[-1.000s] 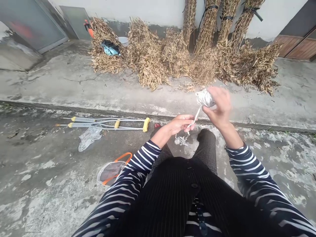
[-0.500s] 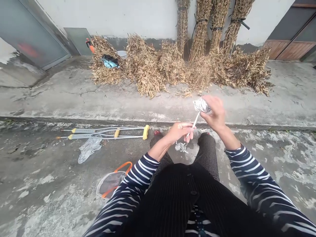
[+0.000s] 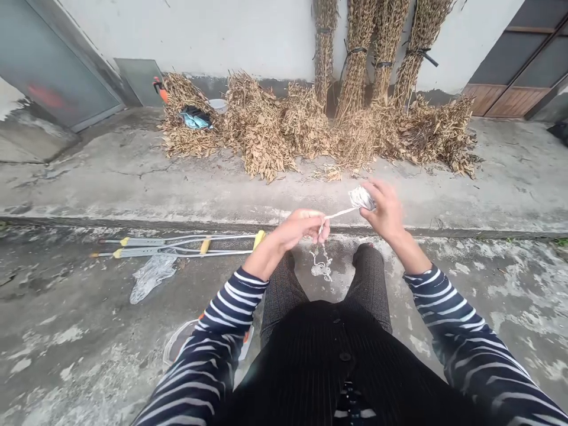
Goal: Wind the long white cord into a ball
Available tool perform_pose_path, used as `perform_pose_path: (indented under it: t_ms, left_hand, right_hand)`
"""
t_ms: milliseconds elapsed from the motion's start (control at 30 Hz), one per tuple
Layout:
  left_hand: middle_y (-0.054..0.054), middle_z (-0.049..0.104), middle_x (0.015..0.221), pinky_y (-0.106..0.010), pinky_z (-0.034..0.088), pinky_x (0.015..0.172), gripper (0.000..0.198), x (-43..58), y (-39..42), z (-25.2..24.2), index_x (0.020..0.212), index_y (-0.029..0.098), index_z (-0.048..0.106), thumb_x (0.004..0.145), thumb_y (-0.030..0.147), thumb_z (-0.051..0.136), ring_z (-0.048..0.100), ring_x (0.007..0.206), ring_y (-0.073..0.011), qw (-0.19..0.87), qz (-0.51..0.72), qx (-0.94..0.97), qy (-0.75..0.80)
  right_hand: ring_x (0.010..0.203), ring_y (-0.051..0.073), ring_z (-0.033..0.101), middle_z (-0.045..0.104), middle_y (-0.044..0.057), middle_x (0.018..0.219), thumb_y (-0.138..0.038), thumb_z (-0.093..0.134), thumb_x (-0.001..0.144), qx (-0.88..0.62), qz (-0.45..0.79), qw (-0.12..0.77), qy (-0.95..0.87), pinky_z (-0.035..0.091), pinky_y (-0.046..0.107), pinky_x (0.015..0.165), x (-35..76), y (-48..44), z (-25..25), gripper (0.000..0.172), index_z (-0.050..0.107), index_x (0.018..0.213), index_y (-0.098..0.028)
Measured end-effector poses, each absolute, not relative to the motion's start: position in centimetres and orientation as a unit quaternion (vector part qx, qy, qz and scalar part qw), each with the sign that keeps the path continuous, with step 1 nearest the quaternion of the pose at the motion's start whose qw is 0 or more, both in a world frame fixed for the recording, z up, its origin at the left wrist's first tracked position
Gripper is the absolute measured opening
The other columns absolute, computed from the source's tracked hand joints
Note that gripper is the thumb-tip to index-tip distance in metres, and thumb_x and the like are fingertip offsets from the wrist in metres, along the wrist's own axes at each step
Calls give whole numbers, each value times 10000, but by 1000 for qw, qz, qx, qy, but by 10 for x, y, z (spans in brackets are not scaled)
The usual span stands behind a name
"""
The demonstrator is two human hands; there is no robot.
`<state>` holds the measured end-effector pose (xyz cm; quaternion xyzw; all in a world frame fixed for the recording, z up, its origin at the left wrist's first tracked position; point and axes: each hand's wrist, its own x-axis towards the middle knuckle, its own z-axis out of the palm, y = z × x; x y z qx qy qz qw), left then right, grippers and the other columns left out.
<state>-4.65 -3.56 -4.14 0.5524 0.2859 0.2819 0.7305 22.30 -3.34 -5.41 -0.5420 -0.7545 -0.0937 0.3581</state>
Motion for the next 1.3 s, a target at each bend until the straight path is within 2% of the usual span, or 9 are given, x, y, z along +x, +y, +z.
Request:
perform_pose_path:
  t_ms: [133,367,467,633,767,867,1000,1100,1300]
  left_hand:
    - [-60,714,755,-197,473,546,206,-30,-24,-22,859,112,664,852,314,704,672,654,-118,753,399,459,251]
    - [-119,752,1113,-239,571,832,319,-4,13,-7,1244,90,654,975,227,552,704,1146,-202,700,540,371,285]
    - [-102,762,1016,-240,577,841,299,-10,42,-17,1209,91,664,963,247,596,733,1025,-168,694,541,357,312]
    - [-80,727,765,-262,567,735,127,-15,74,-50,869,85,703,885,211,698,680,661,-120,678,393,465,412]
    - [-93,703,718,-296,550,737,144,-13,72,-74,656,109,679,791,118,727,667,707,-172,534,289,592,529]
    - [-99,754,947,-263,535,774,60,-8,47,-86,765,133,738,744,77,733,674,916,-198,483,335,631,506]
    - [-120,744,1174,-258,531,723,320,3,-1,-96,1126,151,754,823,250,736,685,933,-186,667,354,563,336]
    - [-131,760,1119,-258,524,740,403,8,-21,-99,1137,131,750,777,306,804,692,887,-171,715,371,515,292]
    - [-40,721,714,-250,497,647,226,-3,-14,-85,909,111,774,820,319,761,617,604,-104,626,339,623,325]
  right_hand:
    - [1210,330,581,661,96,1342,-165,644,784,-527,-32,340,-778,558,524,955,213,-38,-67,575,638,1355,-228]
    - [1179,313,621,702,78,1288,-188,737,713,-546,174,350,-741,538,514,995,206,-58,-87,610,696,1321,-229]
    - [1071,279,676,700,73,1286,-205,788,671,-542,310,366,-690,572,436,908,209,-71,-80,653,701,1317,-238]
    - [1045,254,711,717,82,1269,-269,896,615,-447,506,355,-647,602,351,822,213,-85,-58,891,580,1448,-269]
    - [1033,265,726,738,92,1219,-321,948,574,-414,562,404,-591,611,372,851,215,-85,-52,966,553,1454,-266]
    - [988,254,735,759,81,1154,-303,978,510,-426,566,435,-556,609,367,855,216,-79,-49,978,579,1401,-257]
    - [851,218,737,779,40,977,-236,980,447,-439,599,437,-508,610,332,775,214,-71,-47,837,651,1217,-235]
    - [784,189,719,765,18,886,-197,963,426,-441,617,437,-483,594,291,727,214,-68,-47,699,700,1074,-208]
    - [820,193,711,771,46,929,-205,944,462,-431,635,418,-485,584,296,741,218,-78,-45,577,758,1008,-186]
